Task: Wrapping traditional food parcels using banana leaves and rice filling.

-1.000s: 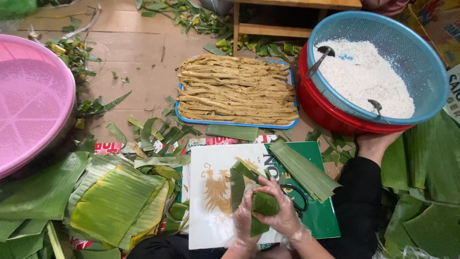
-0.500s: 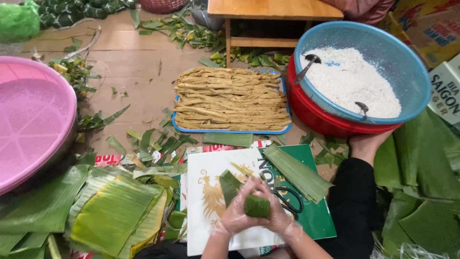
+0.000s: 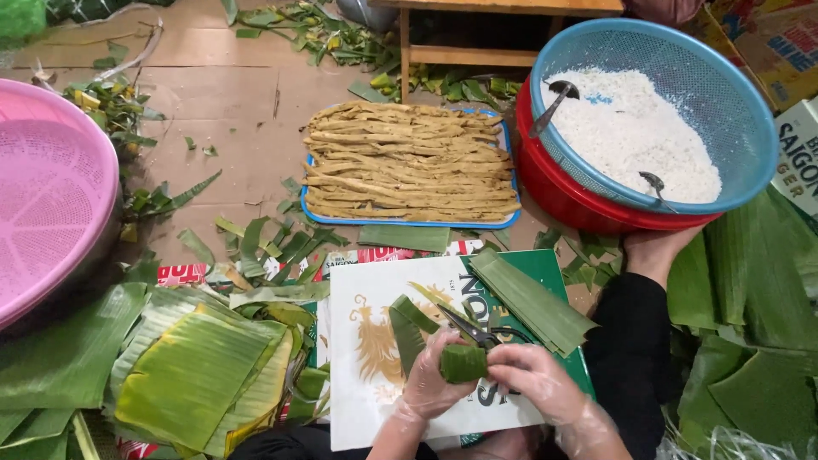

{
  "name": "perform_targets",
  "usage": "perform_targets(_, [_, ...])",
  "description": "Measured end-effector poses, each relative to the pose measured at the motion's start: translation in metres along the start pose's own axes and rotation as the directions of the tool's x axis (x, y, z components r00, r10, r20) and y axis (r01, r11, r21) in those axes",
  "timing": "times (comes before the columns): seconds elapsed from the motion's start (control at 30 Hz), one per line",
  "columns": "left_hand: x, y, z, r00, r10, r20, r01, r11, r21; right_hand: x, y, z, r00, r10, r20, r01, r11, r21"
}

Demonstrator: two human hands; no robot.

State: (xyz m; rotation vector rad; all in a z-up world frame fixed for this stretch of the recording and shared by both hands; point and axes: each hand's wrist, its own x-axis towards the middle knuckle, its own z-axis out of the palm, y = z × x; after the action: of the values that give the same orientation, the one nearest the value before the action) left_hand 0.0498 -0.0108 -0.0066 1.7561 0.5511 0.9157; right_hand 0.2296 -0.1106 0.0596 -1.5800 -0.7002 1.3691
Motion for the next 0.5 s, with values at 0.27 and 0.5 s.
perform_targets(0.27, [-0.001, 0.004, 0.004, 0.999, -0.009, -0.039, 0.01, 1.0, 0.019, 0.004, -0.011, 0.014, 0.994, 0.059, -0.096, -0.063, 0.998, -0.032])
perform_targets(0.5, [-0.002, 0.005, 0.007, 0.996, 0.033, -0.078, -0.029, 0.998, 0.057, 0.005, -0.01, 0.019, 0.984, -0.052, -0.17, -0.021, 0.915, -0.403])
